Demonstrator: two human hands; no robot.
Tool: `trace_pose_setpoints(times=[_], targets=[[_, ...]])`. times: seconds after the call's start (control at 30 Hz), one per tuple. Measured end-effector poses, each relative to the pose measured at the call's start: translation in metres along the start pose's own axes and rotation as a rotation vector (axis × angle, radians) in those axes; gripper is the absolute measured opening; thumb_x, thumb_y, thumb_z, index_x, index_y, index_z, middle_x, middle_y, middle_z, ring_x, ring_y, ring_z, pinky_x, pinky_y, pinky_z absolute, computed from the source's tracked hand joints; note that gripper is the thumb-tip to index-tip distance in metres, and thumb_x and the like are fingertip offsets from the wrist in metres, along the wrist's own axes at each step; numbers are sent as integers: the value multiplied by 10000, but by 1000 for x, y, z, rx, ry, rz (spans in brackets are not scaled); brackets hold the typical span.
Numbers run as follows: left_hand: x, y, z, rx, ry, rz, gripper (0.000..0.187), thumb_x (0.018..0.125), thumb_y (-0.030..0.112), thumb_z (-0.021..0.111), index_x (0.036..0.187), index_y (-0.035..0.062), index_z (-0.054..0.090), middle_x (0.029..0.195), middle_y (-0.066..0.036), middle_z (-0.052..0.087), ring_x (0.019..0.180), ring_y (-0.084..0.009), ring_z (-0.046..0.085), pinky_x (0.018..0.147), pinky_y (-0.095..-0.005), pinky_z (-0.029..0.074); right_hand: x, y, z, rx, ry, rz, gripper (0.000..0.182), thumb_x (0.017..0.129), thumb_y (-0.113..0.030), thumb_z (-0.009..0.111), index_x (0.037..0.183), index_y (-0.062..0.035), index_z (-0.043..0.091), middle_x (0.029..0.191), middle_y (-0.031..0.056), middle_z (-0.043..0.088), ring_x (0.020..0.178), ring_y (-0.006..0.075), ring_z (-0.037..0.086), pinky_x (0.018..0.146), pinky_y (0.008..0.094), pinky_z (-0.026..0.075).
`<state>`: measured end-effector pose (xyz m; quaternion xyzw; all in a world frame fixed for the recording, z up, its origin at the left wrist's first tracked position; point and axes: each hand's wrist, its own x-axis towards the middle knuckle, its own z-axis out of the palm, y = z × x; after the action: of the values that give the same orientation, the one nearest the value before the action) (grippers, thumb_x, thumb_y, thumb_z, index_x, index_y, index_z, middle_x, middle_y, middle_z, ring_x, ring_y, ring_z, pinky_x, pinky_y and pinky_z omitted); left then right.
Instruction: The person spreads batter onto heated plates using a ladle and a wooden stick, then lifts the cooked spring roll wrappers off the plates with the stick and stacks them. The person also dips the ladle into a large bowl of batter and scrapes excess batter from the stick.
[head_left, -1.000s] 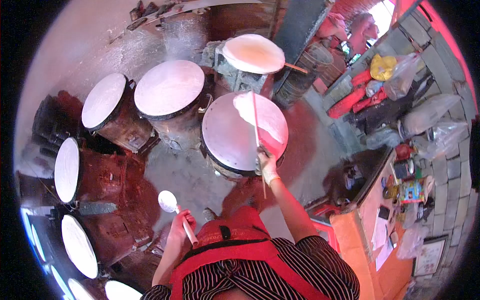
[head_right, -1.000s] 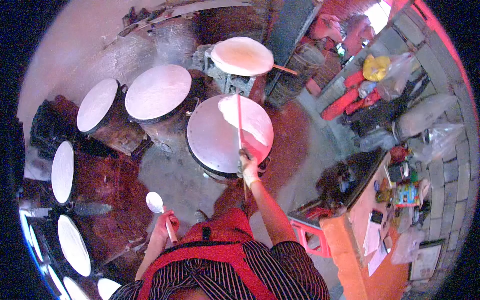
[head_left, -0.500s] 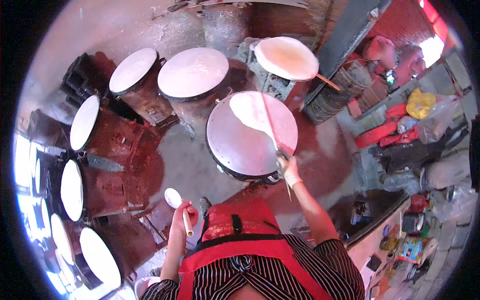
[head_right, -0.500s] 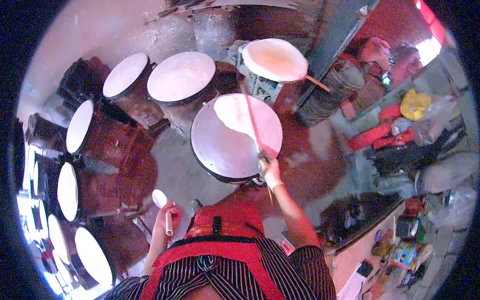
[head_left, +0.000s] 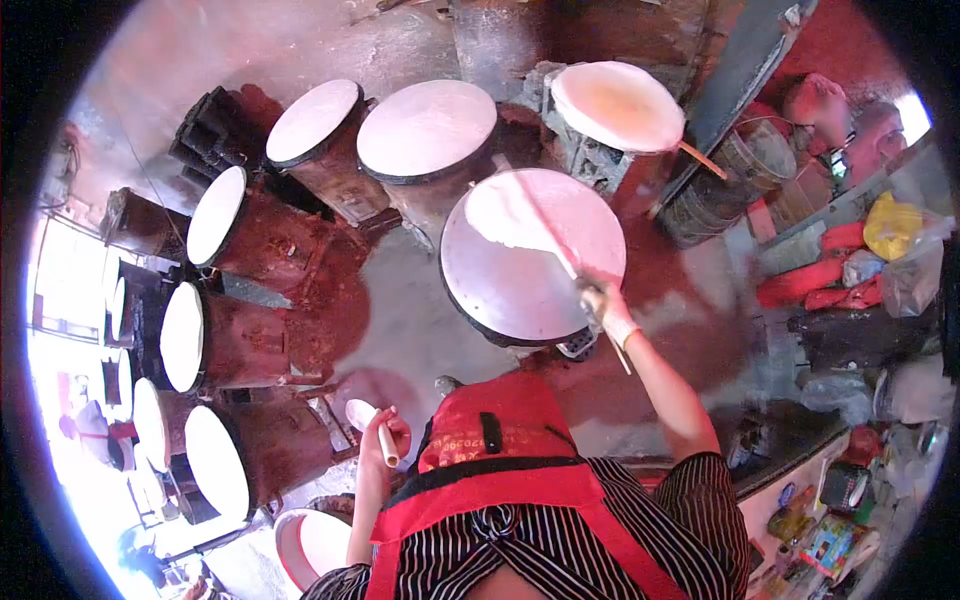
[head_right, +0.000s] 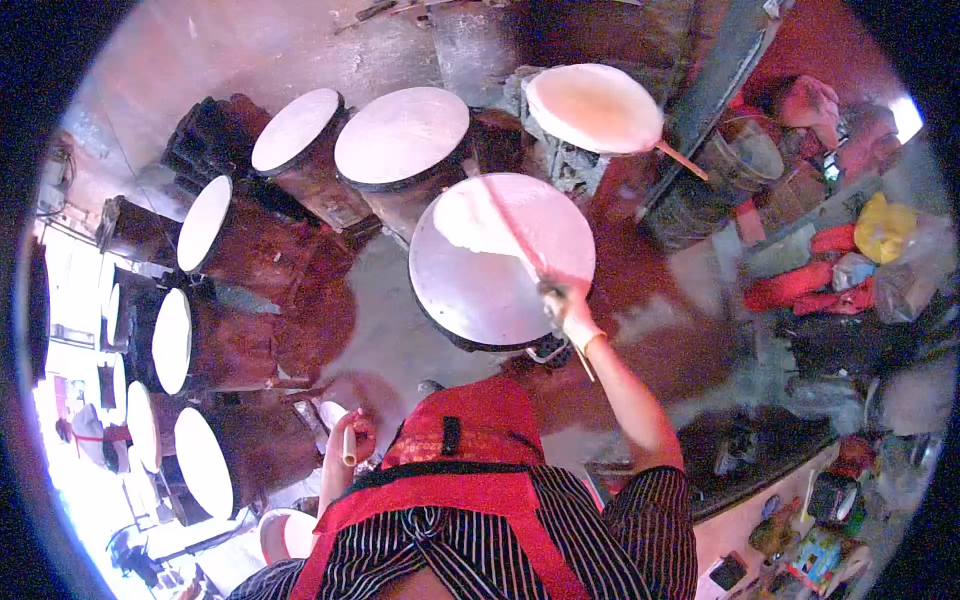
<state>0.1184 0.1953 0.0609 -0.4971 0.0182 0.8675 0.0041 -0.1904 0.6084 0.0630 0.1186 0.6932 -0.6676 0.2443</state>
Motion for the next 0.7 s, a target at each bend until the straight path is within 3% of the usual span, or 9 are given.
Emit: trace_pose_setpoints(times=[0.07, 0.17, 0.23, 0.3, 0.37, 0.43, 0.5, 0.57, 0.7], targets=[[-13, -6, 6, -12, -39, -26, 44, 882, -3, 596, 845, 2, 574, 631, -39, 509, 543, -147, 484, 527, -262, 461, 6, 17, 2, -34, -225, 78, 252, 949, -148, 573, 1191, -94, 616, 603, -43, 494, 382, 70, 373, 337, 244, 269], [-22, -8, -1, 33, -86, -60, 56, 894, 10, 595, 842, 14, 577, 611, -41, 502, 550, -152, 493, 539, -266, 468, -47, -11, -23, -6, -358, 134, 325, 939, -117, 562, 1263, -118, 587, 594, -41, 499, 391, 55, 370, 334, 228, 261], [-42, -15, 2, 88, -120, -116, 77, 903, 27, 597, 830, 27, 573, 597, -42, 499, 544, -155, 494, 538, -273, 470, -46, -35, -46, -100, -314, 124, 421, 877, -2, 521, 1281, -100, 584, 601, -33, 538, 422, 41, 399, 376, 191, 332], [-56, -26, 9, -23, 16, -67, 95, 911, 43, 591, 819, 28, 570, 600, -37, 504, 545, -156, 495, 535, -277, 469, 25, 9, -50, -52, -144, -186, 347, 875, 2, 526, 1202, -58, 626, 646, -29, 558, 443, 39, 412, 404, 191, 343], [-58, -26, 2, -58, 54, -94, 105, 917, 51, 582, 815, 24, 572, 611, -35, 508, 559, -148, 495, 533, -273, 462, 54, 16, -38, -31, -162, -161, 307, 893, -14, 526, 1179, -79, 618, 619, -25, 488, 414, 71, 385, 360, 276, 298], [-55, -21, -6, -42, 28, -67, 104, 916, 49, 572, 817, 20, 573, 614, -32, 502, 564, -141, 486, 533, -267, 457, 9, -14, -8, -73, -267, -77, 323, 871, -39, 536, 1180, -85, 618, 616, -36, 470, 419, 63, 377, 365, 254, 280], [-47, -10, -11, -64, 35, -118, 83, 908, 39, 560, 827, 21, 562, 606, -15, 481, 554, -132, 469, 530, -261, 448, 29, 87, -16, 91, -382, -84, 346, 866, -35, 534, 1193, -105, 624, 601, -48, 448, 420, 54, 362, 370, 242, 265], [-36, 0, -10, -92, 35, -206, 56, 899, 38, 567, 849, 14, 568, 614, -18, 481, 562, -132, 472, 533, -260, 443, -86, 19, -24, -118, -347, 117, 267, 956, -111, 582, 1214, -72, 641, 592, -66, 458, 463, 55, 390, 420, 243, 305], [-17, 20, 16, 150, 11, -262, 44, 880, 22, 594, 851, 5, 565, 624, -5, 446, 571, -119, 434, 538, -247, 389, -134, 67, -34, 69, -144, 62, 355, 972, -137, 583, 1327, -117, 591, 632, -62, 502, 499, 34, 393, 436, 222, 303]])
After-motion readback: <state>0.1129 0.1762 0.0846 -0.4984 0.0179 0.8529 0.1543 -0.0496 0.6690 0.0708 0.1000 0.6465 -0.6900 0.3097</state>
